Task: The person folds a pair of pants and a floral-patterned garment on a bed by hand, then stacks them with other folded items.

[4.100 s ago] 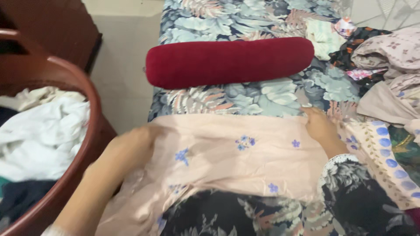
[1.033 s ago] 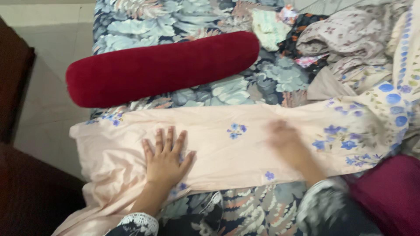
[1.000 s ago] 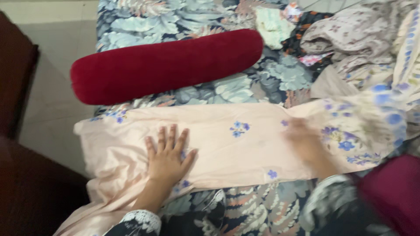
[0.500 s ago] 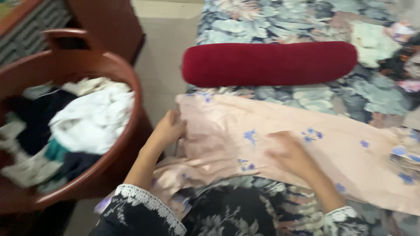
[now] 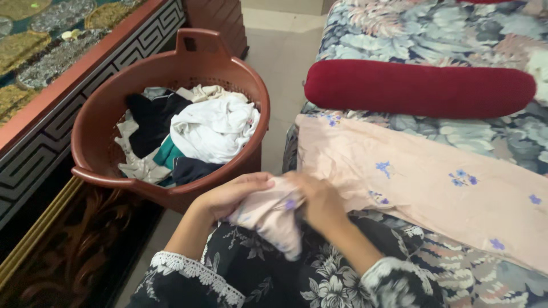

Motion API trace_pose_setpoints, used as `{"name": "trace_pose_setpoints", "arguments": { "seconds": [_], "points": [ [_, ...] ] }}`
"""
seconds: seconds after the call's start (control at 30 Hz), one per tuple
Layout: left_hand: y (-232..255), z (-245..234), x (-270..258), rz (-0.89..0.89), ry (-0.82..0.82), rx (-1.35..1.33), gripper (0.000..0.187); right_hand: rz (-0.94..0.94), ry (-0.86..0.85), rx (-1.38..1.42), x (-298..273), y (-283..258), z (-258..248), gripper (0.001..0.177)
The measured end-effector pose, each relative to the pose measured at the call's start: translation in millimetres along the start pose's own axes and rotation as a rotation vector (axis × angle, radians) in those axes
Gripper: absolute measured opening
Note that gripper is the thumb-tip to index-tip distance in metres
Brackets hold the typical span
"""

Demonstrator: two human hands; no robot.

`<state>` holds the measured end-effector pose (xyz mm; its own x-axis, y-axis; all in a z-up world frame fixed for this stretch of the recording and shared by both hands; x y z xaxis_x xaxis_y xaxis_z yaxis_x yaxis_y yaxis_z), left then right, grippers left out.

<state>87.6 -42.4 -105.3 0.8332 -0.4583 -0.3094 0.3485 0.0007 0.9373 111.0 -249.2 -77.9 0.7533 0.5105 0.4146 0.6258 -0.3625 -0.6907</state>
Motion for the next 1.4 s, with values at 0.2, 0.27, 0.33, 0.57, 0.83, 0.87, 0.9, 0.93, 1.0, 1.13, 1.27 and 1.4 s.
{"name": "trace_pose_setpoints", "arguments": {
  "seconds": [0.2, 0.27, 0.33, 0.57, 0.83, 0.87, 0.9, 0.93, 1.0, 1.13, 1.27, 1.4],
  "points": [
    [10.1, 17.0, -21.4, -0.142, -0.263, 0.327, 0.058, 0.041, 0.22, 0.282, 40.7, 34.8, -68.5, 0.037],
    [26.8, 23.5, -27.8, 0.028, -0.199, 0.169, 0.061, 0.188, 0.208, 0.439, 53.2, 53.8, -81.6, 0.032],
    [49.6, 32.9, -37.4, 0.193, -0.136, 0.006, 0.065, 0.107, 0.078, 0.173, 68.8, 61.9, -92.0, 0.033],
    [124.7, 39.8, -61.6, 0.461, 0.094, -0.529, 0.057, 0.543, -0.29, 0.642, 43.4, 119.4, -76.8, 0.07],
    [57.5, 41.4, -58.2, 0.299, -0.292, -0.008, 0.039, 0.584, -0.864, 0.217, -28.4, 165.6, -0.4, 0.076],
    [50.0, 49.5, -63.5, 0.316, -0.365, -0.081, 0.033, 0.52, -0.798, 0.291, -21.8, 154.1, -4.6, 0.072],
    [49.8, 58.1, -67.8, 0.33, -0.44, -0.156, 0.029, 0.524, -0.799, 0.294, -21.6, 144.3, -8.6, 0.072],
    [53.9, 67.3, -67.7, 0.326, -0.441, -0.159, 0.029, 0.554, -0.963, 0.248, -26.5, 135.2, -9.1, 0.07],
    [71.0, 86.2, -56.2, 0.32, -0.201, -0.286, 0.032, 0.579, -1.124, 0.2, -31.6, 121.2, -21.4, 0.07],
    [127.0, 112.9, -6.5, 0.309, -0.094, -0.321, 0.032, 0.492, -0.61, 0.72, 8.9, 88.2, -104.5, 0.084],
    [169.1, 114.5, 75.1, 0.269, -0.035, -0.29, 0.032, 0.157, -0.206, 1.353, 45.7, 25.9, -194.2, 0.103],
    [194.2, 107.8, 160.5, 0.19, 0.005, -0.201, 0.033, 0.284, -0.152, 0.54, 96.0, 15.2, -221.0, 0.107]
  ]
}}
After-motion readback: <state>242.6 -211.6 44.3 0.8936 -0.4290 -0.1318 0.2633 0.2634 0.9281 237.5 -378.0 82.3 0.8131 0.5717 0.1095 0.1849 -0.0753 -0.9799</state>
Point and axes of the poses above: each hand's wrist, its own x-axis towards the middle knuckle, its own z-axis out of the palm, y = z × x, the point moved 4 cm from there along x, towards the middle knuckle, and after that the axes turned 10 degrees about x, right-handed, at the moved point
